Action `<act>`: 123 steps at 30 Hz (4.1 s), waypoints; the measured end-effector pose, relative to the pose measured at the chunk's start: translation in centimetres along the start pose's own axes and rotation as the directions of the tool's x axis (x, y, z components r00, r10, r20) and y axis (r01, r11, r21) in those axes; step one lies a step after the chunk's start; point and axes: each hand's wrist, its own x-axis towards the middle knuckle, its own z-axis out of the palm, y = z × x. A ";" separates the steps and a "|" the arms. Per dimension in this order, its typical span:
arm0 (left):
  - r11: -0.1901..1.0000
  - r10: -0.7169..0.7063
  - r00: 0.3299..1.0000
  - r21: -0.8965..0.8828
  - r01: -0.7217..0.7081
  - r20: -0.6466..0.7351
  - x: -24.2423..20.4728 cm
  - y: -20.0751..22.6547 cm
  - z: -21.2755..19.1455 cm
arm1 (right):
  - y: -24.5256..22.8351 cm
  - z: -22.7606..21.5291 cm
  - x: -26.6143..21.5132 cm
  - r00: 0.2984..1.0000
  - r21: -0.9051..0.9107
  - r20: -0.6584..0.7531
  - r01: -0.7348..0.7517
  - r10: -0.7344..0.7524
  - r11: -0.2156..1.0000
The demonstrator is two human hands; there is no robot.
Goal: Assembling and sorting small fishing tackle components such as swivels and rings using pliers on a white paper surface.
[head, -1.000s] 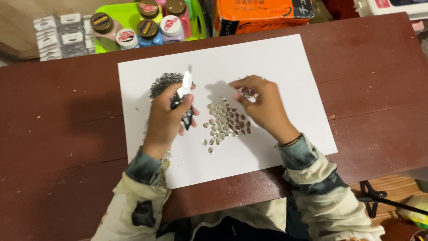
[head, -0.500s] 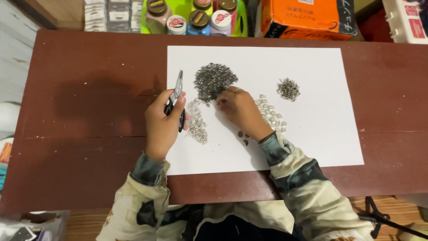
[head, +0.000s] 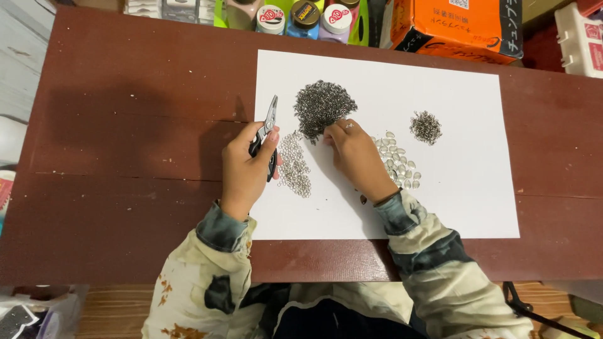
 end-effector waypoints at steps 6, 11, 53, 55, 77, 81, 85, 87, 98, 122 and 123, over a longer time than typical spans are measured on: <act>1.000 -0.007 1.000 0.003 0.007 -0.011 0.0 0.3 -0.1 | -1.7 -0.8 1.1 0.997 0.251 -0.056 -0.036 0.051 0.967; 1.000 -0.001 1.000 0.003 0.001 -0.025 0.1 -0.1 -0.3 | -2.7 -0.4 1.1 1.000 0.303 -0.015 0.001 0.004 0.953; 0.990 0.023 0.967 0.129 -0.057 0.252 -1.7 0.5 1.5 | -4.1 -2.6 0.2 0.910 0.841 0.004 -0.227 0.414 0.492; 0.987 0.014 0.960 0.153 -0.059 0.279 -1.8 0.0 1.6 | -4.0 -2.8 0.0 0.885 0.867 0.028 -0.252 0.464 0.429; 0.682 0.370 0.855 0.518 -0.516 0.364 -2.8 -0.6 2.9 | -4.0 -3.9 -0.7 0.840 0.867 -0.149 -0.143 0.521 0.478; 0.633 0.431 0.827 0.533 -0.562 0.361 -3.0 -0.2 3.1 | -4.5 -3.9 -0.7 0.821 0.880 -0.179 -0.113 0.541 0.462; 0.611 0.463 0.813 0.536 -0.582 0.354 -3.2 -1.1 3.1 | -4.1 -3.3 -1.0 0.813 0.911 -0.130 -0.127 0.567 0.392; 0.644 0.476 0.810 0.492 -0.586 0.342 -3.3 -0.8 3.3 | -4.2 -2.7 -1.0 0.804 0.956 -0.091 -0.095 0.588 0.278; 0.748 0.434 0.839 0.388 -0.538 0.327 -3.6 -1.0 3.3 | -3.6 -2.4 -1.5 0.832 1.000 0.002 0.006 0.555 -0.014; 0.697 0.523 0.792 0.376 -0.610 0.314 -3.5 -0.1 3.9 | -4.9 -2.9 -1.7 0.758 0.849 -0.356 0.020 0.546 0.527; 0.687 0.530 0.787 0.384 -0.617 0.316 -3.5 -0.3 3.9 | -4.9 -3.0 -1.7 0.761 0.856 -0.345 0.015 0.549 0.517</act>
